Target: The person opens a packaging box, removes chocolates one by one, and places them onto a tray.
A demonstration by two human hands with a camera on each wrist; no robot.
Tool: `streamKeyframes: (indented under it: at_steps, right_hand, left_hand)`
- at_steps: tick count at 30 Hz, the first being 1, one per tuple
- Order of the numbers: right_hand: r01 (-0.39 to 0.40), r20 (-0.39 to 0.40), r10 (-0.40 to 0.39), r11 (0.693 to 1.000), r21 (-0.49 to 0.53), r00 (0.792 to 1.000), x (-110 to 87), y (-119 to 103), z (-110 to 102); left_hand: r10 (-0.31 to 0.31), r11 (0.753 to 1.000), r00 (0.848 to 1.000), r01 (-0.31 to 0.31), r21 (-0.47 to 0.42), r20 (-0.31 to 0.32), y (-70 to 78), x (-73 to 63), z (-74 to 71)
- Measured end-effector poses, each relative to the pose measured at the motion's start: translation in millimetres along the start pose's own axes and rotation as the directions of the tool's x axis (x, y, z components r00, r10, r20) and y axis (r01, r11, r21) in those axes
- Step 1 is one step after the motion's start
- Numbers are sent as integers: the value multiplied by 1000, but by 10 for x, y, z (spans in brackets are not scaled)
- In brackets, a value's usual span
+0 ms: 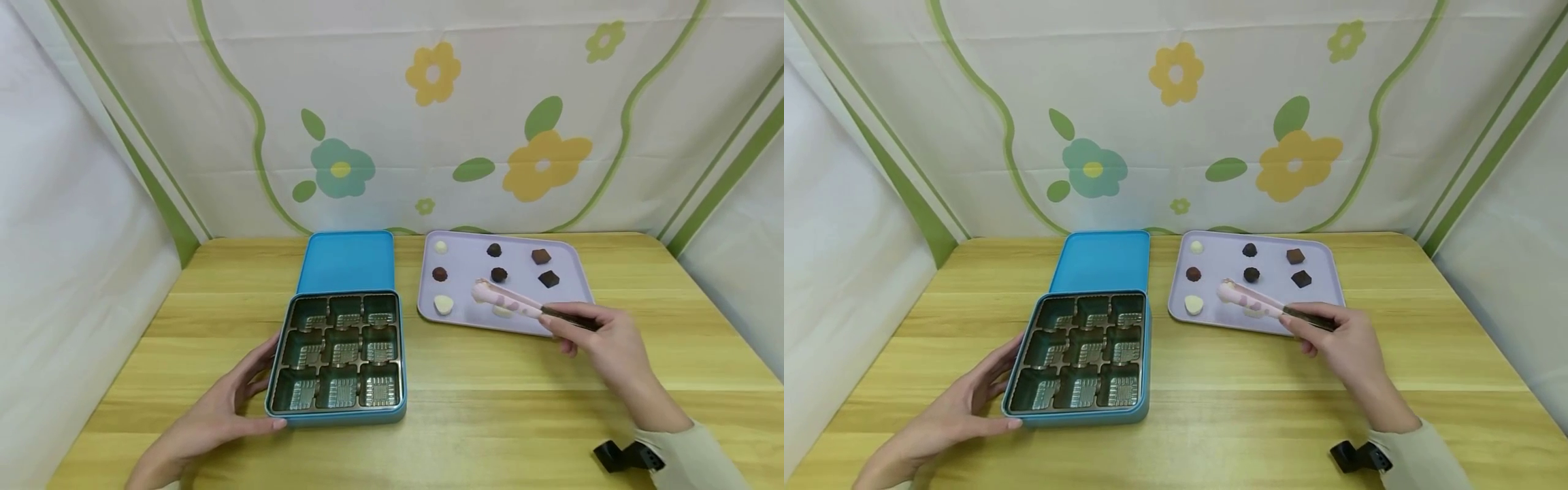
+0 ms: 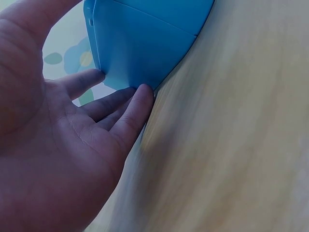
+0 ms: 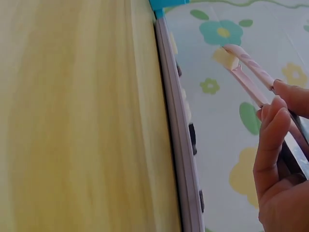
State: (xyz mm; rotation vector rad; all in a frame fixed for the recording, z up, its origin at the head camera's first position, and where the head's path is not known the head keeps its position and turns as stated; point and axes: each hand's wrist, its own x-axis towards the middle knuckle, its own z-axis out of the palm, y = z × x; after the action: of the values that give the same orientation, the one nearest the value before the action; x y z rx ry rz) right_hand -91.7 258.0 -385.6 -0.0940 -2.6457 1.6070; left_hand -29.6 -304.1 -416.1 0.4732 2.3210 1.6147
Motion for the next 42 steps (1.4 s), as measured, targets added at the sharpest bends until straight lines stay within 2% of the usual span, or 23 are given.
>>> streamKeyframes:
  at_steps: [11, 15, 22, 25, 30, 33, 37, 42]
  right_hand:
    - [8, -75, 7, 980, 198, 997, -51, 255, -275]
    - [5, -84, 9, 986, 167, 996, -28, 287, -329]
    - [-48, -128, 59, 995, 89, 990, -4, 319, -479]
    - [-56, -139, 72, 992, 118, 988, -14, 359, -559]
    - [-65, -133, 99, 969, 237, 986, -25, 449, -674]
    - [-89, -124, 116, 974, 208, 985, -18, 481, -719]
    - [-137, -104, 148, 985, 103, 984, -10, 504, -770]
    - [-206, -84, 207, 978, 21, 975, -19, 522, -824]
  left_hand:
    - [14, 1000, 1000, -14, 4, -1, 2, -1, -4]
    - [8, 1000, 1000, -8, 11, -4, -4, -1, -3]
    - [4, 1000, 1000, -3, 20, -4, -14, 4, -7]
    - [1, 1000, 1000, -1, 25, -6, -13, 7, -10]
    - [-17, 999, 1000, 17, 33, -9, 0, 11, -17]
    - [-23, 999, 1000, 24, 32, -8, 8, 12, -20]
    - [-33, 999, 999, 33, 24, -5, 15, 7, -21]
    - [-39, 999, 999, 39, 23, -5, 21, 6, -20]
